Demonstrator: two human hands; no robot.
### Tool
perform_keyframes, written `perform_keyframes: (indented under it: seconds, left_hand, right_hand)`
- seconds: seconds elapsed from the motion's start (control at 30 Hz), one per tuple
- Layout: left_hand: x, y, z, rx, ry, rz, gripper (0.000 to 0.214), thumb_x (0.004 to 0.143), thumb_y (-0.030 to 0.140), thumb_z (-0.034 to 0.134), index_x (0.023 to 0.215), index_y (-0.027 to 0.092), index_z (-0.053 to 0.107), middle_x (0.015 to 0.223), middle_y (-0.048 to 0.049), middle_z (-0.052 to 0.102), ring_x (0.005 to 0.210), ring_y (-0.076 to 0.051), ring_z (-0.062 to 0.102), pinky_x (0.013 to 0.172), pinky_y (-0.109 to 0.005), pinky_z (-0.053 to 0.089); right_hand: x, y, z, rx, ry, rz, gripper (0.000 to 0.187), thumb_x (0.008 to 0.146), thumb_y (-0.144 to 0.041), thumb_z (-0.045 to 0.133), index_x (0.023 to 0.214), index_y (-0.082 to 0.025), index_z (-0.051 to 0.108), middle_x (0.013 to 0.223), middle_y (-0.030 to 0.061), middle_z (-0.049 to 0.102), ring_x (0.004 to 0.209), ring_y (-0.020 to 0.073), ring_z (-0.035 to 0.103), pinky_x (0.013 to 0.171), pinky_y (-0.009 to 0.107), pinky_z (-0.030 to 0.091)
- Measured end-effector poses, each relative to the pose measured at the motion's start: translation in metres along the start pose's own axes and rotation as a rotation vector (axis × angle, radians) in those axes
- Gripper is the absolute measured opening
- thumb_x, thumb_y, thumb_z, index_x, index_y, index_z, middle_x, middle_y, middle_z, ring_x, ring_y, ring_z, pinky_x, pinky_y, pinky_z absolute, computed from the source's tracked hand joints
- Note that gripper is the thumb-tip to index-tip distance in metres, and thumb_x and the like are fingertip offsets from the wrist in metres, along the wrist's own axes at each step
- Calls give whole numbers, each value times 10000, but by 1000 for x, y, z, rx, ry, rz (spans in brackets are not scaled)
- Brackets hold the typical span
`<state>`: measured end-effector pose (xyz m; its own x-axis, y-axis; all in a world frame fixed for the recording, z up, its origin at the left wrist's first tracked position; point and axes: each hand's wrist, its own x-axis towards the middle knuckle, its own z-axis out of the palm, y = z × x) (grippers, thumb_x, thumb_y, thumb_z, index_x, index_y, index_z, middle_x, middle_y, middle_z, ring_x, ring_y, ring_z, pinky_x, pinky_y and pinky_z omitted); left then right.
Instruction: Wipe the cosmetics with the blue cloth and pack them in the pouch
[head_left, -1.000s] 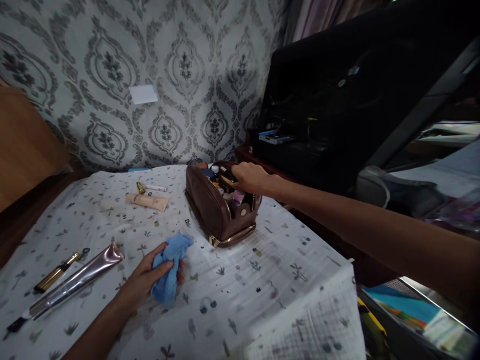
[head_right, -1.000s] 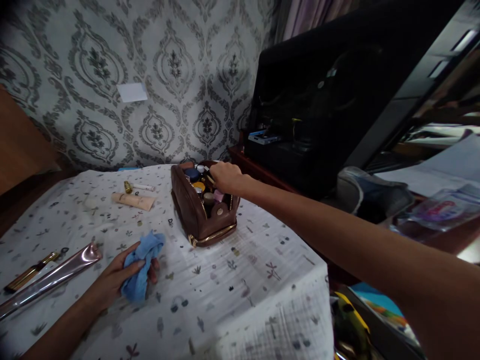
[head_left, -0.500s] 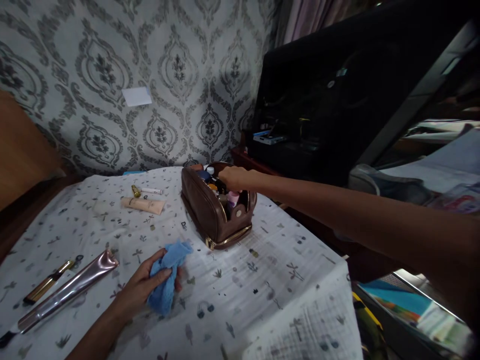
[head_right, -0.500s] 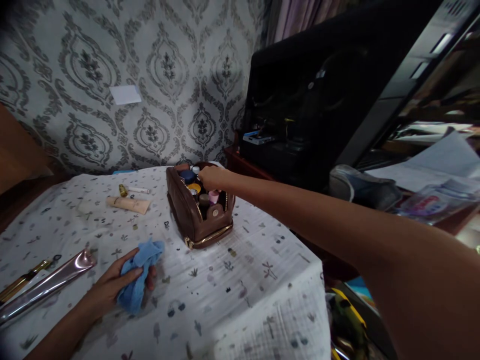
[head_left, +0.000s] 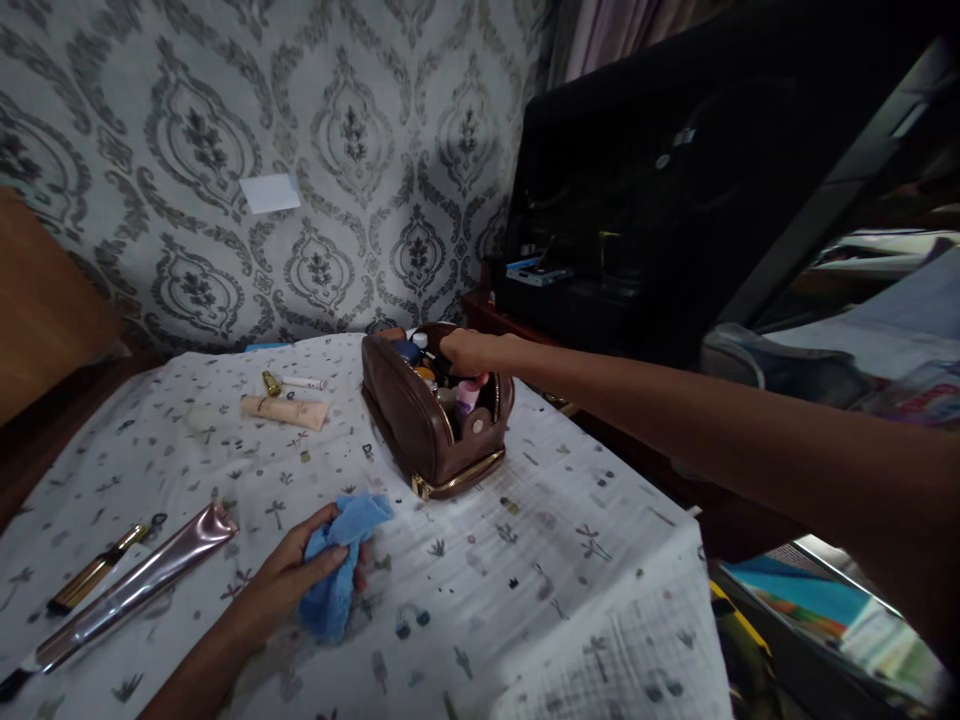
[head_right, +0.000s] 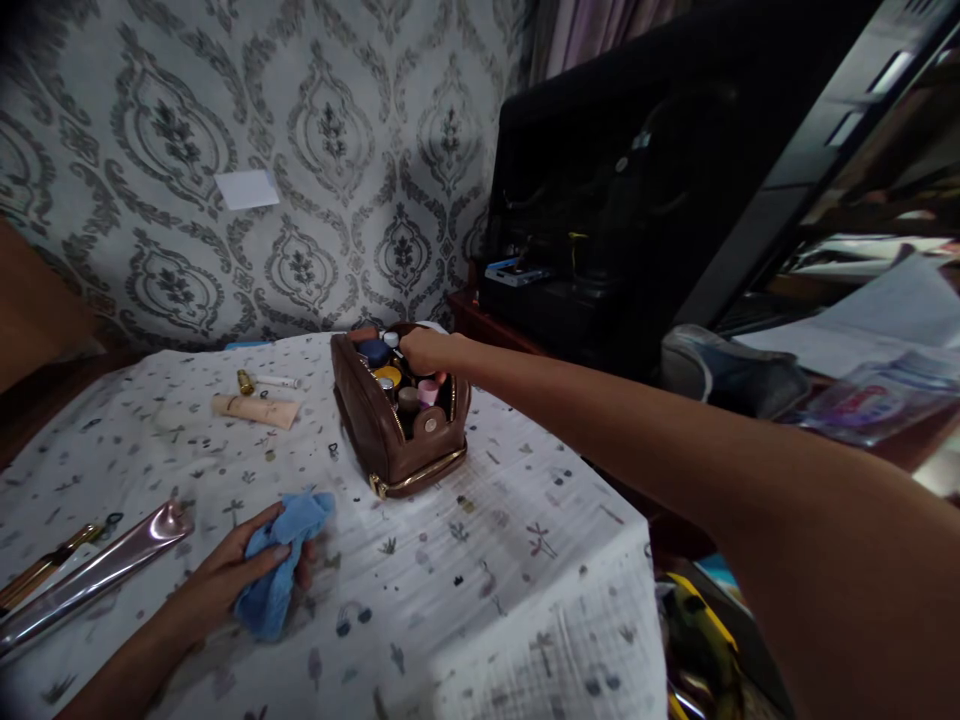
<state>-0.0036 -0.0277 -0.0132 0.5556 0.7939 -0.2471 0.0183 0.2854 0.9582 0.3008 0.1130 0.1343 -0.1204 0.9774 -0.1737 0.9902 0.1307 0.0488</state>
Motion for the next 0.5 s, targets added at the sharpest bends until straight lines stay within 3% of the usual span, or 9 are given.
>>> perform_keyframes:
  seconds: [0.1,0.17,0.33,0.5]
  left_hand:
    - [0,2,1,-21,21,5,457,795,498,774,1098,181,645,977,-80,706,793,-197,682,732,-305,556]
    - [0,3,1,-30,36,12,460,790,492,778,1094,174,642,968,-85,706,777,-199,680,705,-302,555]
    - [0,7,2,-41,52,40,450,770,493,790,1030,158,640,946,-91,701,761,-209,682,683,-311,556]
    - [2,11,3,-98,137,48,521,706,516,834,1025,161,624,867,-65,692,721,-206,672,664,-317,550]
  right_hand:
    - [-6,-3,-3,-32,11,20,211,803,-76,689,1002,-94,757,919,153,753,821,247,743,756,281,562]
    - [-10,-7,-6,-47,65,23,246,858,-102,634,1082,-98,737,1037,187,736,894,276,738,781,309,556]
    - [-17,-24,-10,-106,318,15,285,978,-209,485,1132,-138,714,1143,200,709,1075,333,679,836,357,518]
    - [-35,-63,-8,-77,458,-177,289,1011,-309,467,1075,-172,713,1111,143,726,1041,309,673,801,334,485]
